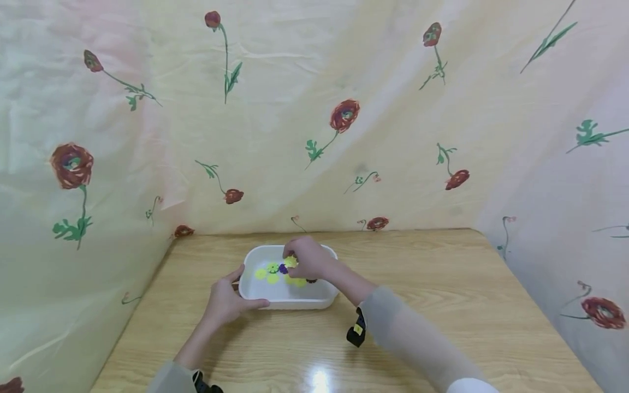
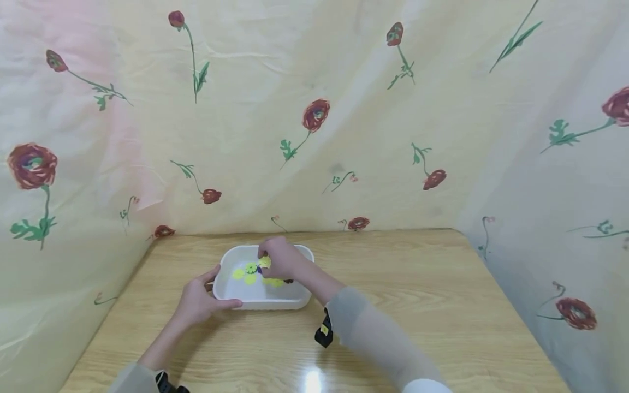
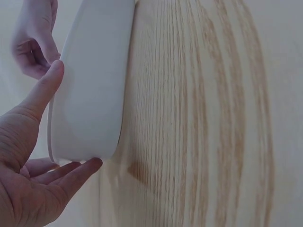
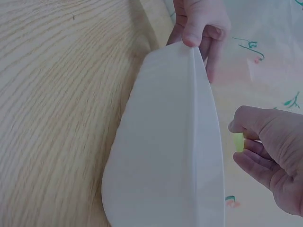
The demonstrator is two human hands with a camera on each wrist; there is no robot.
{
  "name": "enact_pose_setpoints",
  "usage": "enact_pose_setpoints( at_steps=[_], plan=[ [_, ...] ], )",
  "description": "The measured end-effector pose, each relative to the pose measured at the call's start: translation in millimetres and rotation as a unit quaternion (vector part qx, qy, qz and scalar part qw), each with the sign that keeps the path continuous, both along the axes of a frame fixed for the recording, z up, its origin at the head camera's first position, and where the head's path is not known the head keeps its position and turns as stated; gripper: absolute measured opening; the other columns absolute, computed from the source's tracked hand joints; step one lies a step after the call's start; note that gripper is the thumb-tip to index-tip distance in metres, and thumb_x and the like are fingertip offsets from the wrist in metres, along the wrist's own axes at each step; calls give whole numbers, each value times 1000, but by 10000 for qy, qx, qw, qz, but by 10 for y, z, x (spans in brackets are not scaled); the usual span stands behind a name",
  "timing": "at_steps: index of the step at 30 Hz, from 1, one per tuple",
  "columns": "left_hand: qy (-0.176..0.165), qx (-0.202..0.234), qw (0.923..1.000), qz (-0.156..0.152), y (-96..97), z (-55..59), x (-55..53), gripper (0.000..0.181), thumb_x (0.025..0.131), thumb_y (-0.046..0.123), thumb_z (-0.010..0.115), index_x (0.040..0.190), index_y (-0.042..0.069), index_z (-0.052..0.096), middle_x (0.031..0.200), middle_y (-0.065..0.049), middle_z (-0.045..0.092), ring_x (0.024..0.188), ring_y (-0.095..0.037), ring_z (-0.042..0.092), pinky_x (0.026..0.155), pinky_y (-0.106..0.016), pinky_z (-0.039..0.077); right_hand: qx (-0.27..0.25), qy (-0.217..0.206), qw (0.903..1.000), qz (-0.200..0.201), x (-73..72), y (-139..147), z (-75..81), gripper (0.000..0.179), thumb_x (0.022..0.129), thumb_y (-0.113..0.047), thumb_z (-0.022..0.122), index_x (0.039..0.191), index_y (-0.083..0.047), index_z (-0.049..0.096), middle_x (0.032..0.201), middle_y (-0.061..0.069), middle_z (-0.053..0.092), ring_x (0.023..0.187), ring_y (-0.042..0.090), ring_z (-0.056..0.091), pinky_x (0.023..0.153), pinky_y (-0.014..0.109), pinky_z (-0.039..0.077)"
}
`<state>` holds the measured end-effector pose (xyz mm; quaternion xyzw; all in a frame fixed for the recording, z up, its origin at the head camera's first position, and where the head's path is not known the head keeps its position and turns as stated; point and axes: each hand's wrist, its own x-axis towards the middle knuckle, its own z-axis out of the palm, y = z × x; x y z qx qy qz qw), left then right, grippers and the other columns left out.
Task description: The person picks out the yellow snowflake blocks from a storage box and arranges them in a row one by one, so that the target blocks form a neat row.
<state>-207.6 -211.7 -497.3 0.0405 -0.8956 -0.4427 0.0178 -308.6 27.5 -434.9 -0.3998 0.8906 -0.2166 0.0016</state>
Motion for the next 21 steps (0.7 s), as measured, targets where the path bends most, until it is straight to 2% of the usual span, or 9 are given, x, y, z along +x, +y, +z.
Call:
enact_pose_setpoints(
  at_steps=[6, 14, 21],
  plan=[
    [-65, -3, 10000, 31, 9, -8, -6, 118, 71, 43, 100, 162, -1, 39, 161, -24, 50, 130, -40, 65, 106, -48, 58, -175, -119, 9997, -77, -13, 136, 42, 29, 82, -11, 89, 108, -3, 78, 104, 9, 76, 91, 19, 70, 82, 27, 60],
    [-153, 5, 9999, 47, 16, -9, -2, 118, 73, 45, 99, 163, 0, 37, 163, -24, 49, 132, -39, 63, 108, -49, 57, -364, -54, 9991, -217, -52, 306, 58, 25, 80, -8, 88, 103, -3, 78, 98, 7, 75, 86, 18, 70, 77, 22, 58],
    [105, -56, 9999, -68, -5, -17, -1, 121, 68, 42, 102, 160, -6, 39, 158, -27, 53, 127, -39, 68, 101, -47, 61, -453, 84, 9988, -182, -72, 384, 82, 25, 79, -7, 87, 102, -2, 78, 97, 7, 75, 85, 15, 69, 76, 19, 58]
  ],
)
